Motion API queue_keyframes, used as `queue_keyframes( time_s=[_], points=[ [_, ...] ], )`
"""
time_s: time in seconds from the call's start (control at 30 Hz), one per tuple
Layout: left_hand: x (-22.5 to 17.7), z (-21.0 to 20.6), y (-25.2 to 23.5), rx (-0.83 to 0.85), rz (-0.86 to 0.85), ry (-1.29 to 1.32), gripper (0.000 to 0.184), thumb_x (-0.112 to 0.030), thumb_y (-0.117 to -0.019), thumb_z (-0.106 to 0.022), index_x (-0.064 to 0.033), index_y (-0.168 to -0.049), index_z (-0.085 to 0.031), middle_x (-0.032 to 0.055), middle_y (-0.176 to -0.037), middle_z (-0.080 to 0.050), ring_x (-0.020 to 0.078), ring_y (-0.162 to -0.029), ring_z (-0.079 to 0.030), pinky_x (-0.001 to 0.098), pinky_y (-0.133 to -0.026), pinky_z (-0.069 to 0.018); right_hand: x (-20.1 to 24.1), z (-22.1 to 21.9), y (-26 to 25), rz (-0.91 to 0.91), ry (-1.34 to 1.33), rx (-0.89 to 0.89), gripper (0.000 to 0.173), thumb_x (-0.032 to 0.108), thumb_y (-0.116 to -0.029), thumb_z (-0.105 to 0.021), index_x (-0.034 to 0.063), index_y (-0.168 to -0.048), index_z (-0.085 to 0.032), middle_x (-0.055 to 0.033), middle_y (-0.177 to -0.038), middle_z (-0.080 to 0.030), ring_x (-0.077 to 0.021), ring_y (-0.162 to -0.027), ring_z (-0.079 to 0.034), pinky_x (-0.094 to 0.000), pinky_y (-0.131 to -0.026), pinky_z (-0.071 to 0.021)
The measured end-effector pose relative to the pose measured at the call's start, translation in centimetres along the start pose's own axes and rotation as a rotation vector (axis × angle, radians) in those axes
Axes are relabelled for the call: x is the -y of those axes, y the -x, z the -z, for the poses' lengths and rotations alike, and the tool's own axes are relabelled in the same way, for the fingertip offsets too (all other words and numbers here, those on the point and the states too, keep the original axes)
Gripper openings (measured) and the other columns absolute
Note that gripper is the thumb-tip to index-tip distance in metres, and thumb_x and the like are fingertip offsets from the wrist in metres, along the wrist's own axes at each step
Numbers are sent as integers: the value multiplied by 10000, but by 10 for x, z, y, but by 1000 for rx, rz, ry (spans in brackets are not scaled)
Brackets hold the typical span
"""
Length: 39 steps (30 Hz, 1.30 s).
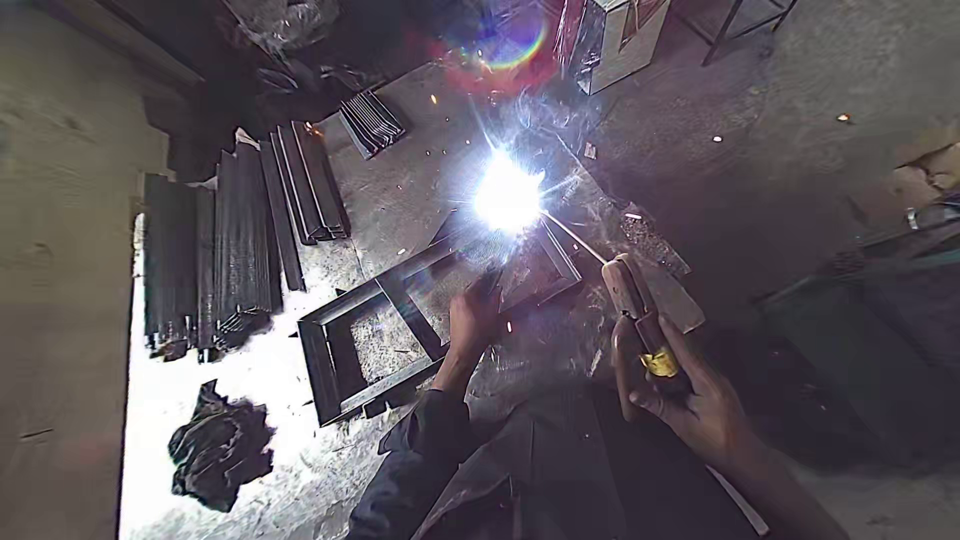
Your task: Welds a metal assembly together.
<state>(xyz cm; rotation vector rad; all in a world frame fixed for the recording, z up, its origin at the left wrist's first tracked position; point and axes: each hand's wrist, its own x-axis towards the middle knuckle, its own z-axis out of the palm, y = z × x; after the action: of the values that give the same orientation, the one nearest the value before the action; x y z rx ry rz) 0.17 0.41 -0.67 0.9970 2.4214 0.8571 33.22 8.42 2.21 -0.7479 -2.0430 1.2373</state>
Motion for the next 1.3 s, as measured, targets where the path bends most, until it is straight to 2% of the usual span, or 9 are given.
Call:
queue_keyframes(
  time_s=[0.4,0.53,0.63,0.73,0.87,1.0,1.1,1.17,1.3],
  points=[
    [-5,1,2,-12,57,5,297,-288,-1004,-641,-59,-1168,-736,106,-1013,-755,193,-955,-717,430,-921,-556,7,4,-2,1,56,38,942,557,-878,-752,24,-1567,-393,-102,-1489,-560,-53,-1287,-573,-243,-1077,-496],
    [0,0,2,-11,-8,26,317,-258,-1011,-615,-93,-1256,-728,90,-1095,-765,180,-1023,-724,427,-967,-559,11,5,-5,16,85,56,903,532,-899,-742,45,-1574,-390,-95,-1472,-576,-46,-1278,-580,-240,-1075,-502],
    [2,-1,3,-17,-10,18,247,-251,-989,-643,-86,-1135,-753,89,-964,-757,205,-901,-724,481,-859,-589,15,8,-5,-5,125,41,884,544,-923,-708,56,-1582,-378,-86,-1400,-631,-31,-1179,-636,-247,-995,-555],
    [-3,2,2,12,34,-2,341,-261,-1016,-608,-95,-1298,-703,112,-1033,-756,220,-936,-715,452,-894,-557,20,13,-1,-58,103,-23,962,537,-945,-678,19,-1617,-225,-89,-1225,-681,-20,-953,-684,-248,-808,-619],
    [-8,2,2,14,59,-49,431,-274,-1022,-613,-160,-1437,-623,115,-1098,-757,237,-983,-718,455,-934,-547,21,20,2,-82,-27,-114,963,369,-954,-692,-74,-1597,-129,-142,-1353,-589,-37,-1043,-659,-213,-861,-600],
    [-11,1,1,-11,65,-71,432,-304,-1016,-629,-177,-1429,-635,125,-1117,-760,266,-1021,-723,498,-956,-540,22,21,10,-285,-276,-226,823,110,-838,-716,-50,-1534,-307,-17,-1081,-682,-50,-708,-682,-216,-571,-607],
    [-12,0,1,-12,85,-107,432,-337,-1017,-629,-196,-1426,-640,136,-1117,-759,300,-1036,-720,532,-963,-532,13,33,21,-474,-354,-237,519,219,-766,-779,42,-1205,-567,8,-797,-697,-103,-604,-676,-257,-519,-586],
    [-15,1,1,0,98,-123,430,-349,-1024,-617,-202,-1427,-638,150,-1133,-753,324,-1061,-712,553,-978,-521,2,43,32,-495,-418,-175,450,320,-747,-838,79,-1071,-641,26,-767,-696,-83,-618,-664,-246,-558,-576],
    [-17,1,0,11,117,-151,429,-369,-1030,-602,-239,-1437,-628,141,-1143,-752,331,-1076,-707,571,-983,-514,-3,56,44,-460,-423,-104,435,274,-759,-806,98,-1114,-626,77,-851,-710,-31,-729,-684,-202,-673,-587]
  ],
)
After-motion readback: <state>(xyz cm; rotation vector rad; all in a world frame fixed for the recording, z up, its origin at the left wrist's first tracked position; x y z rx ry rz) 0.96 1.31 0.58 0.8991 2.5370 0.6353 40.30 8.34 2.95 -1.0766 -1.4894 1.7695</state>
